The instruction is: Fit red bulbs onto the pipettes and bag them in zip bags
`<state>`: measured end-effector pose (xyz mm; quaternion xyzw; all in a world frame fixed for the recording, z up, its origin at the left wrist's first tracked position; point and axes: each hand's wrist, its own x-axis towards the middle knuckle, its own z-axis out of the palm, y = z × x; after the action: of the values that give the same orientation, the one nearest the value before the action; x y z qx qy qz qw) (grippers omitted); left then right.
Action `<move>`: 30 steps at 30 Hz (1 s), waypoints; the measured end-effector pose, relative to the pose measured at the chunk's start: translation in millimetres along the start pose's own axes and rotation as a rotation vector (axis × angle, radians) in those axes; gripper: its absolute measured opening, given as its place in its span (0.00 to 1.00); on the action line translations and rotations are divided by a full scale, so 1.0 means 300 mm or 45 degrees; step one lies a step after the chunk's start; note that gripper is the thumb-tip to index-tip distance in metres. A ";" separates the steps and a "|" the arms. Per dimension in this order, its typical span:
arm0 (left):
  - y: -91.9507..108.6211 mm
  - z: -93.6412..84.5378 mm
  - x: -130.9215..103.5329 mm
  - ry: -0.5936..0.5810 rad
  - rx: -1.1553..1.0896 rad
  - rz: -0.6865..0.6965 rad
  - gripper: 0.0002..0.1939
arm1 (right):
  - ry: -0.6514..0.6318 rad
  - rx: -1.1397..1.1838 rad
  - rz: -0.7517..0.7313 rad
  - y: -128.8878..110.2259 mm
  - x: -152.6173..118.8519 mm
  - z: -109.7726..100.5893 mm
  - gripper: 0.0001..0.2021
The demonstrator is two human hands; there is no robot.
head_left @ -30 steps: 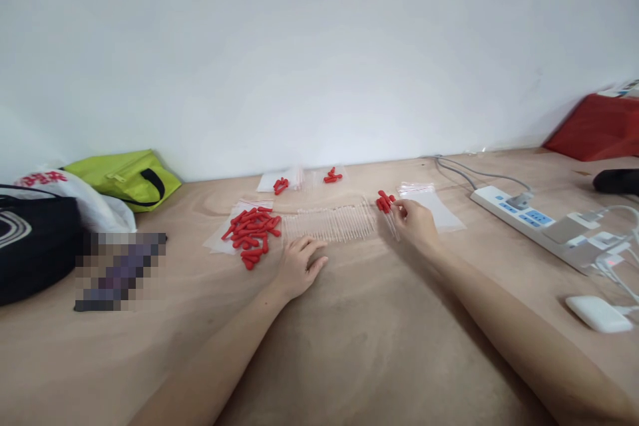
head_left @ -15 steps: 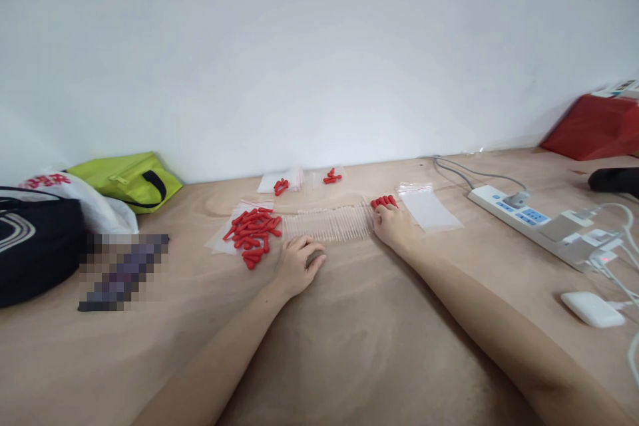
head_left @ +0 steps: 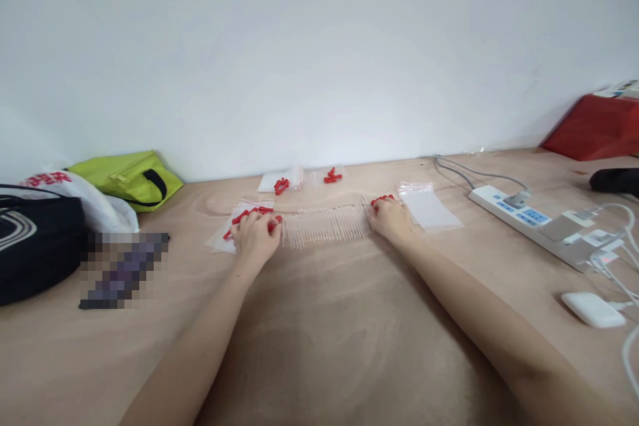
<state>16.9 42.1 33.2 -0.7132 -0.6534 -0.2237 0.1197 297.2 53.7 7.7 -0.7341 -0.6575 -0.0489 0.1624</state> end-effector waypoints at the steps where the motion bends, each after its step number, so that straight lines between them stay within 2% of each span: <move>1: -0.017 -0.008 0.011 -0.050 0.038 -0.055 0.06 | -0.061 -0.004 0.042 -0.009 0.013 -0.004 0.14; 3: -0.039 -0.021 0.024 -0.159 0.083 -0.120 0.08 | -0.203 -0.029 0.148 -0.025 0.039 -0.010 0.13; 5: -0.049 -0.027 0.027 -0.263 0.093 -0.103 0.09 | -0.310 -0.054 0.227 -0.037 0.059 -0.014 0.13; 9: -0.058 -0.017 0.024 -0.406 0.093 0.104 0.07 | -0.369 -0.067 0.245 -0.051 0.082 -0.016 0.13; 12: -0.067 0.000 0.021 -0.413 0.107 0.196 0.06 | -0.393 -0.077 0.246 -0.063 0.093 -0.014 0.13; 17: -0.080 0.012 0.027 -0.338 -0.055 0.181 0.06 | -0.400 -0.085 0.241 -0.076 0.092 -0.024 0.13; 21: -0.078 0.010 0.041 -0.202 -0.427 0.169 0.06 | -0.338 -0.078 0.193 -0.056 0.063 -0.051 0.14; 24: -0.043 0.014 0.034 -0.124 -0.699 0.068 0.07 | -0.178 -0.004 0.062 -0.025 0.022 -0.059 0.14; 28: 0.055 0.030 -0.012 -0.133 -1.218 0.004 0.10 | 0.054 0.317 -0.241 0.022 -0.061 -0.027 0.09; 30: 0.107 0.040 -0.045 -0.209 -1.450 0.011 0.13 | 0.116 0.496 -0.415 0.038 -0.107 -0.001 0.09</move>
<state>49.8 31.9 20.2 -0.6829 -0.4342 -0.4837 -0.3334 304.3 22.2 -3.0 -0.5703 -0.7563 0.0202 0.3200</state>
